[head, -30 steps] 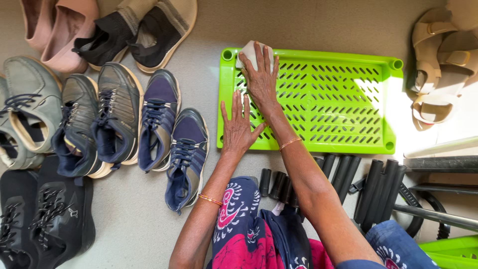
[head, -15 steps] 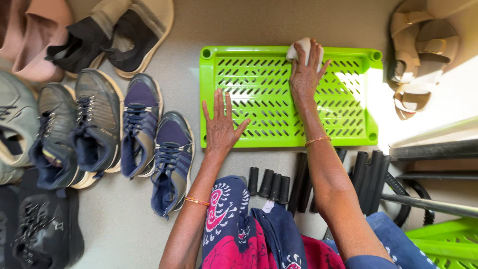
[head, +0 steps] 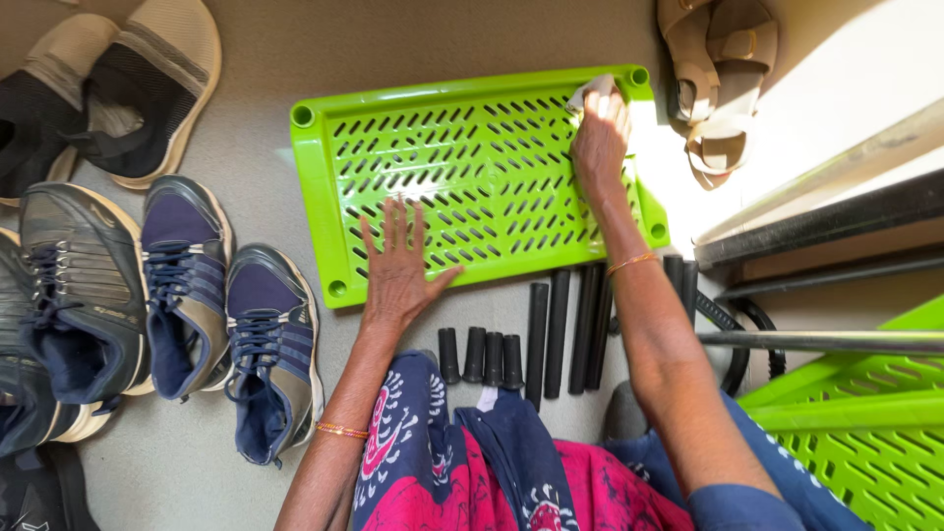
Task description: The person wipes a green plastic tray with a white cloth, then inserts black cylindrical legs into the tray's corner holes. The person sits on the floor surrounded by shoes and other disassembled tray parts.
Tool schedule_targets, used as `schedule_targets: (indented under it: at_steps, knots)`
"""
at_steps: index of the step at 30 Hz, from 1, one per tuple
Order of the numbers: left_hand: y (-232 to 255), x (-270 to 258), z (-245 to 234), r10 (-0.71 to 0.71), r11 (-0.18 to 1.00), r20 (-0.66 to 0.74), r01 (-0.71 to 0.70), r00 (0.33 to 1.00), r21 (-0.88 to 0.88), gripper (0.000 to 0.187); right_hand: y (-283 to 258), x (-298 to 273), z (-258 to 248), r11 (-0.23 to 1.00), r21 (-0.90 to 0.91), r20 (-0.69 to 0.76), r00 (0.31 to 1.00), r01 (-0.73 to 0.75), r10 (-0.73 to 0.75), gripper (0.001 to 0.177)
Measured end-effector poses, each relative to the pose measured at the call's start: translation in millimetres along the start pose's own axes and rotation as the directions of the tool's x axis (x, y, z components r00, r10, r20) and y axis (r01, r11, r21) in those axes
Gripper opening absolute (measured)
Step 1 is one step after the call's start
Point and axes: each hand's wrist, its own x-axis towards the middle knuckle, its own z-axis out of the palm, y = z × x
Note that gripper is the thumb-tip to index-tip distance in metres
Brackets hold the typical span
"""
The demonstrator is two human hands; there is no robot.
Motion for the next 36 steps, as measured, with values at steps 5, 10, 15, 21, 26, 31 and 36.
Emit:
schedule_targets:
  at_steps: [5,10,15,21,26,31,36]
  knots:
    - [14,-3,15,0.131,0.989,0.047,-0.128,0.990,-0.077,0.122,33,-12,-56,0.971,-0.131,-0.054,0.977,0.198,-0.207,0.048]
    - [10,3,15,0.130,0.990,0.055,-0.126,0.990,-0.064,0.125,24,-39,-89,0.968,0.046,-0.009,0.969,0.248,-0.248,0.043]
    - [10,1,19,0.135,0.990,0.043,-0.133,0.990,-0.040,0.124,14,-61,-92,0.992,0.121,0.185,0.983,-0.047,0.024,0.051]
    - [7,-3,20,0.128,0.990,0.057,-0.124,0.990,-0.073,0.125,-10,-107,-97,0.991,0.089,0.126,0.988,-0.097,0.085,0.051]
    - [9,-2,21,0.120,0.991,0.042,-0.117,0.992,-0.073,0.127,-49,-140,-95,0.980,0.189,0.066,0.997,-0.058,0.046,0.048]
    - [9,-3,21,0.086,0.994,0.067,-0.081,0.994,-0.070,0.131,-94,-172,-96,0.974,0.227,0.067,0.997,0.013,-0.029,0.052]
    - [11,-4,11,0.070,0.995,0.109,-0.062,0.992,-0.075,0.131,-142,-188,-102,0.961,0.260,0.131,0.983,0.095,-0.133,0.055]
